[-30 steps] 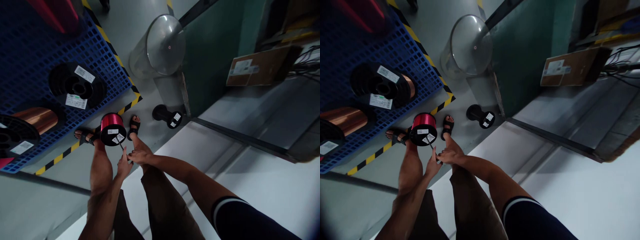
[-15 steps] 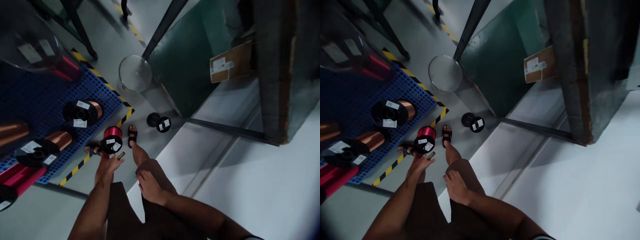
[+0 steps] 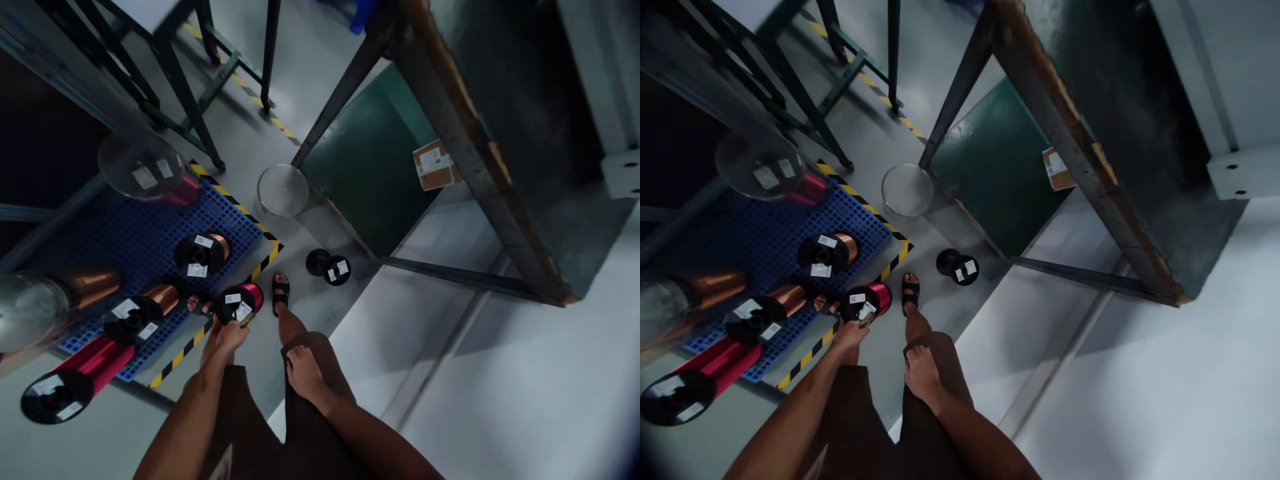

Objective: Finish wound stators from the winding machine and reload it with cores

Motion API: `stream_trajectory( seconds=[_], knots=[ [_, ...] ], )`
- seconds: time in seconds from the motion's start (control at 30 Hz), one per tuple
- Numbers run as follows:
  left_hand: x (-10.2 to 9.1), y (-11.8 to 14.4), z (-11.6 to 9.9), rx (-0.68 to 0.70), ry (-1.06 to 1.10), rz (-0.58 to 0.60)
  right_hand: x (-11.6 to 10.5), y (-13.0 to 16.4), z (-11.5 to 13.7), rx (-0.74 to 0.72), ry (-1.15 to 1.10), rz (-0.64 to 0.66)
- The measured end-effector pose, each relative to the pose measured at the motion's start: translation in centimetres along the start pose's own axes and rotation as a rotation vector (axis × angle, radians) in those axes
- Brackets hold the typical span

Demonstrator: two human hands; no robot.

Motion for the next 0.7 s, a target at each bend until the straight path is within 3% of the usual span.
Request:
stream_trajectory(
  seconds=[0.1,0.17,0.3,0.4,0.53,0.7],
  knots=[
    [-3.0,3.4,-0.4,-0.055,-0.082,0.084,-1.1,-0.1,1.2,0.011,0.001,-0.008],
    [-6.0,6.7,-0.8,-0.052,-0.109,0.121,-2.4,-0.3,2.6,0.004,0.002,-0.019],
    [-14.0,12.8,-2.5,0.024,-0.118,0.147,-6.8,-1.2,7.0,-0.034,-0.011,-0.081],
    [-20.2,15.2,-4.4,0.075,-0.106,0.118,-11.2,-1.5,11.2,-0.062,-0.028,-0.178],
    [-26.2,15.0,-6.6,0.098,-0.084,0.052,-15.7,-1.0,15.8,-0.085,-0.056,-0.301],
    [-31.9,9.6,-7.7,0.133,0.000,-0.136,-18.3,-2.6,17.6,-0.117,-0.062,-0.334]
  ],
)
Point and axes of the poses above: each hand's wrist, its own y-axis away from the middle knuckle, its own x-axis out of the palm, z = x × y, the point moved 5 cm from there along -y, towards the middle knuckle, and after that the axes turned 9 degrees about y, right-handed, at the moved point
